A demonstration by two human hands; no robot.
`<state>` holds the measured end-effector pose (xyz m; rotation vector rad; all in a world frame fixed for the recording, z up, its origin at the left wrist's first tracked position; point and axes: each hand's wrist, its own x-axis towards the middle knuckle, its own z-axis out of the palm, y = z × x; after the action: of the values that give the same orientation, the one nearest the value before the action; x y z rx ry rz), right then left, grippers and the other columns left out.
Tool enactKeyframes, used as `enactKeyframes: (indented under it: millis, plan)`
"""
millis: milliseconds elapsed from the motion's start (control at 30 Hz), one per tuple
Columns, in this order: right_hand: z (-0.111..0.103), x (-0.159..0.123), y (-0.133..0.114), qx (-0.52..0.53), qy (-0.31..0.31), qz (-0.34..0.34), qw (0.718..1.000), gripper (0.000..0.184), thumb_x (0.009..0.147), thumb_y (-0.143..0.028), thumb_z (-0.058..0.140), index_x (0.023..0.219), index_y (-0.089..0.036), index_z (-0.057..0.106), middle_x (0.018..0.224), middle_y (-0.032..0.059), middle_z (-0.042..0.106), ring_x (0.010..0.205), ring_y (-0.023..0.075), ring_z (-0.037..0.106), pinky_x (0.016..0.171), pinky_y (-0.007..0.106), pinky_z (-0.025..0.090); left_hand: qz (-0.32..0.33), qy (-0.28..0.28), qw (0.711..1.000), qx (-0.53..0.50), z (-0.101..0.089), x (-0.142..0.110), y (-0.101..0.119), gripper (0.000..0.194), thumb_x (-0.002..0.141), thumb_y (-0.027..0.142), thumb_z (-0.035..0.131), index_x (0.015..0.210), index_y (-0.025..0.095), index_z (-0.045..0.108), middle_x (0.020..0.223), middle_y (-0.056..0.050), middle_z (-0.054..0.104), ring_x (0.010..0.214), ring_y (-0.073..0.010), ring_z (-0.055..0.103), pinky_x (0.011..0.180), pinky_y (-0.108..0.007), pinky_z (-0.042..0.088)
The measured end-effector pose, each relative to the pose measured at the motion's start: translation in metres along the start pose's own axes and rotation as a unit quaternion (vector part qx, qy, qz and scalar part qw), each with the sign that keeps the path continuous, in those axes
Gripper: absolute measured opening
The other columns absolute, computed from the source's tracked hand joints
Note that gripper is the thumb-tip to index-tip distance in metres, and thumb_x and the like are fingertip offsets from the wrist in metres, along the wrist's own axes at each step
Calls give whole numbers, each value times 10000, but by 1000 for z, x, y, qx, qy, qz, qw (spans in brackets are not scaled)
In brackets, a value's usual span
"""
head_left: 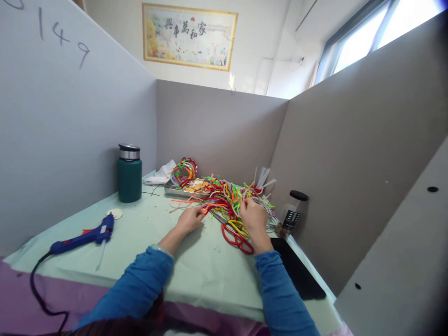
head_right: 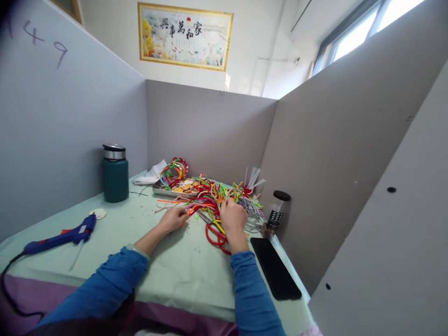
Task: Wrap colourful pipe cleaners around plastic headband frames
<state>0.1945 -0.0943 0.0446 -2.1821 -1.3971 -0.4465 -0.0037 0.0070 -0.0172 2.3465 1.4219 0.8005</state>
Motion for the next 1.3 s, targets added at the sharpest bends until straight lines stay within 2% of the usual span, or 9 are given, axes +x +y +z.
enactKeyframes:
  millis: [100, 267, 500, 633, 733, 833, 967, 1133, 1300]
  plan:
    - [11, -14, -31, 28, -23, -98, 995, 364, 953, -397, 357, 972, -186, 653, 807, 97, 709, 714, 184, 652, 638, 257, 382, -41, 2, 985, -168, -5, 3, 2, 378, 822, 462, 483, 716, 139, 650, 643, -33, 611, 588, -129, 507, 542, -233, 328]
    - [47, -44, -72, 20, -111, -300, 947, 280, 936, -288, 397, 1012, -167, 638, 864, 132, 711, 764, 214, 660, 668, 284, 414, -110, -28, 855, -506, -18, 3, 4, 540, 774, 632, 466, 916, 128, 598, 797, -63, 636, 578, -110, 537, 512, -226, 410]
    - [67, -58, -77, 71, -104, -403, 906, 292, 929, -389, 445, 934, -192, 661, 894, 80, 684, 820, 190, 618, 714, 276, 414, -126, 29, 871, -474, -18, 3, -5, 182, 729, 323, 579, 741, 149, 525, 515, 68, 412, 370, -35, 286, 375, -189, 216]
    - [64, -26, -50, 131, -28, -302, 944, 345, 974, -357, 348, 973, -194, 652, 979, 73, 656, 931, 171, 566, 822, 268, 384, -163, 31, 852, -496, -23, 5, -9, 186, 791, 272, 496, 906, 140, 559, 503, 87, 368, 337, -27, 178, 357, -190, 110]
    - [66, 5, -23, 76, 40, -158, 984, 285, 917, -361, 469, 1056, -176, 637, 1136, 126, 595, 1078, 255, 485, 908, 365, 348, -184, -32, 832, -523, -26, 5, -12, 232, 823, 256, 473, 1018, 149, 542, 503, 90, 377, 330, -26, 151, 360, -185, 81]
    - [73, 23, -6, 25, 50, -50, 997, 516, 822, -448, 593, 1231, -140, 533, 1258, 203, 500, 1145, 337, 431, 921, 452, 330, -182, -107, 812, -545, -27, 5, -14, 200, 825, 246, 493, 1006, 165, 514, 526, 85, 410, 334, -19, 156, 364, -177, 69]
    - [86, 34, 3, 23, -1, 15, 1000, 671, 783, -416, 626, 1359, -157, 399, 1293, 231, 461, 1135, 357, 467, 881, 454, 369, -174, -188, 807, -532, -23, 4, -17, 212, 790, 268, 568, 965, 155, 526, 550, 77, 438, 337, -9, 161, 362, -180, 55]
    - [90, 60, 30, 110, -67, 83, 988, 608, 797, -196, 523, 1383, -153, 369, 1050, 182, 635, 986, 290, 601, 794, 358, 430, -181, -175, 827, -502, -22, 0, -14, 234, 769, 321, 618, 900, 140, 550, 550, 69, 440, 337, -1, 177, 360, -185, 64]
    - [76, 99, 56, 248, -9, 173, 953, 497, 803, -247, 490, 1282, -115, 469, 1112, 153, 644, 949, 237, 625, 758, 278, 458, -193, -151, 851, -465, -20, -2, -10, 346, 756, 426, 649, 921, 131, 571, 562, 63, 443, 348, -3, 197, 365, -186, 84]
